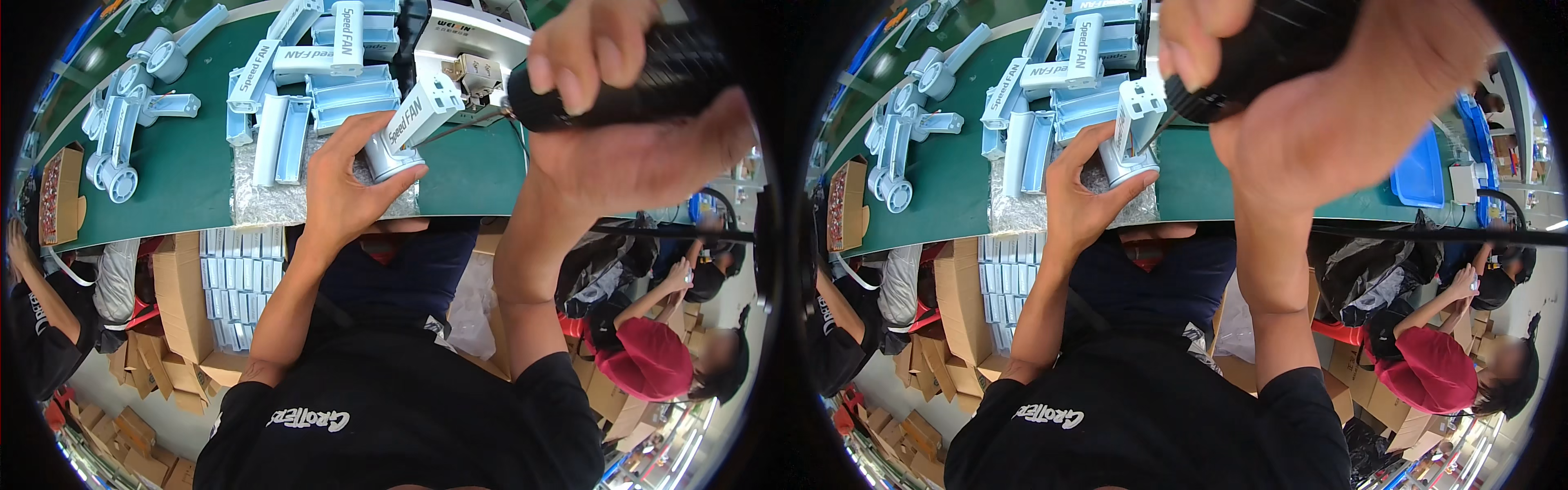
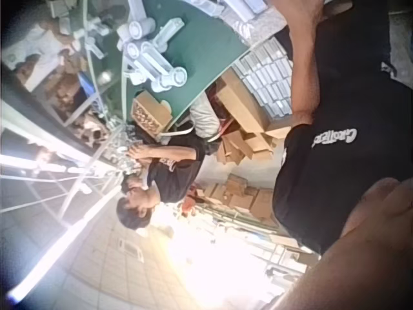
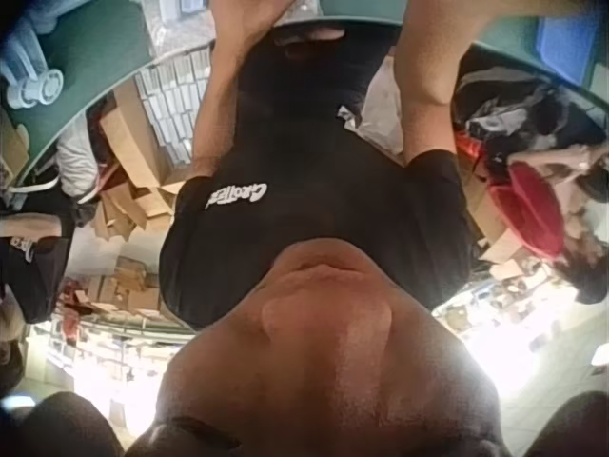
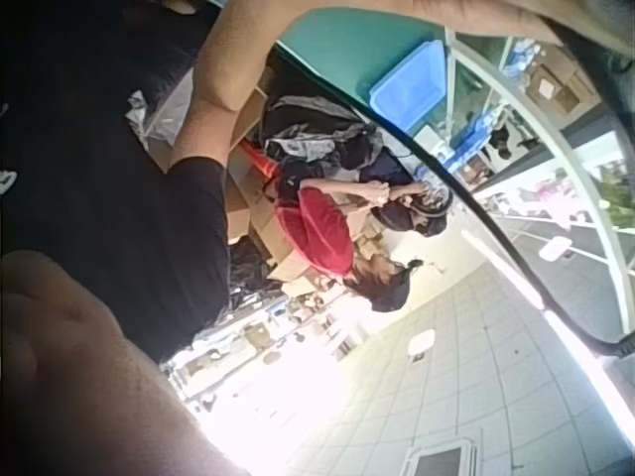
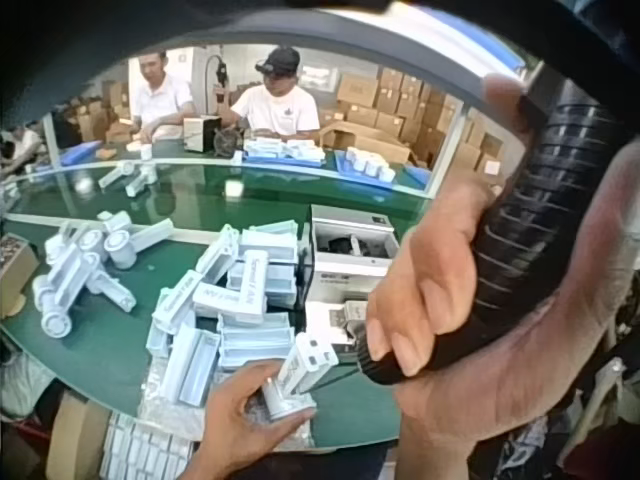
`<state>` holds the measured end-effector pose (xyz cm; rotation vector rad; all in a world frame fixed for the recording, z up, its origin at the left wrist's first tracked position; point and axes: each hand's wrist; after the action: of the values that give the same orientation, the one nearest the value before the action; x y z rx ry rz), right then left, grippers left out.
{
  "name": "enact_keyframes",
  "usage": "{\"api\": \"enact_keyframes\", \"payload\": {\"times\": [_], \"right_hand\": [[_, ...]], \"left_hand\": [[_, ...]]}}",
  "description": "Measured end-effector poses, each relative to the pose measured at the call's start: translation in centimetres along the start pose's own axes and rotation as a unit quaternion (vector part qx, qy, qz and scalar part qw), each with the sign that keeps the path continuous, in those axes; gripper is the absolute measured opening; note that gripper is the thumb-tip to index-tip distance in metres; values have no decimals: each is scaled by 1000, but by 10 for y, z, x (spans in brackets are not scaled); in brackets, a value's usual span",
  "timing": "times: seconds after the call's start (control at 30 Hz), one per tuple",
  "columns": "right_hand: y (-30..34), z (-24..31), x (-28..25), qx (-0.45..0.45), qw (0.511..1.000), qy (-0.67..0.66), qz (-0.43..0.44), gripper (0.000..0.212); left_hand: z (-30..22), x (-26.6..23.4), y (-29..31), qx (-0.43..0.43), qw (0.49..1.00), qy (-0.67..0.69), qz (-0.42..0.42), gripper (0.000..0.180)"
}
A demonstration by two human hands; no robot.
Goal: Assembling components of small handheld fans on a production line using an electric screwdriver.
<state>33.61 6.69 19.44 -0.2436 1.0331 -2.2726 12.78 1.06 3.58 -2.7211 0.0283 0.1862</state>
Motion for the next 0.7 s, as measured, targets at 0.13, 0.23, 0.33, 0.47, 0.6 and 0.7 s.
{"api": "enact_keyframes", "payload": {"times": [0.13, 0.23, 0.33, 0.47, 0.6, 0.7], "right_hand": [[-8, -13, 7, -4, 1000, -12, -14, 64], [-7, -14, 11, -2, 1000, -18, -25, 63], [-8, -19, 10, 4, 999, -26, -39, 63], [-6, -17, 13, 10, 998, -35, -54, 62], [-8, -20, 14, 7, 997, -38, -70, 61], [-10, -15, 27, 1, 996, -36, -82, 61]], "left_hand": [[0, 0, 1, 1, 1000, -1, -2, 56], [1, 0, 2, 4, 1000, 5, 2, 56], [1, -1, 1, 5, 1000, 2, 3, 56], [1, -1, 0, 4, 1000, 6, 3, 56], [0, 3, -2, 8, 1000, 4, 4, 55], [0, 2, -2, 14, 1000, 4, 9, 55]]}}
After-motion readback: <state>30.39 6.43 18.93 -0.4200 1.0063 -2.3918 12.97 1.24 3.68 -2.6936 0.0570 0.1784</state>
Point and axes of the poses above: each hand's wrist, its own y-axis away from the middle knuckle, its own x-axis out of the palm, z = x × y, and after that the axes turned 8 degrees about y, right-handed
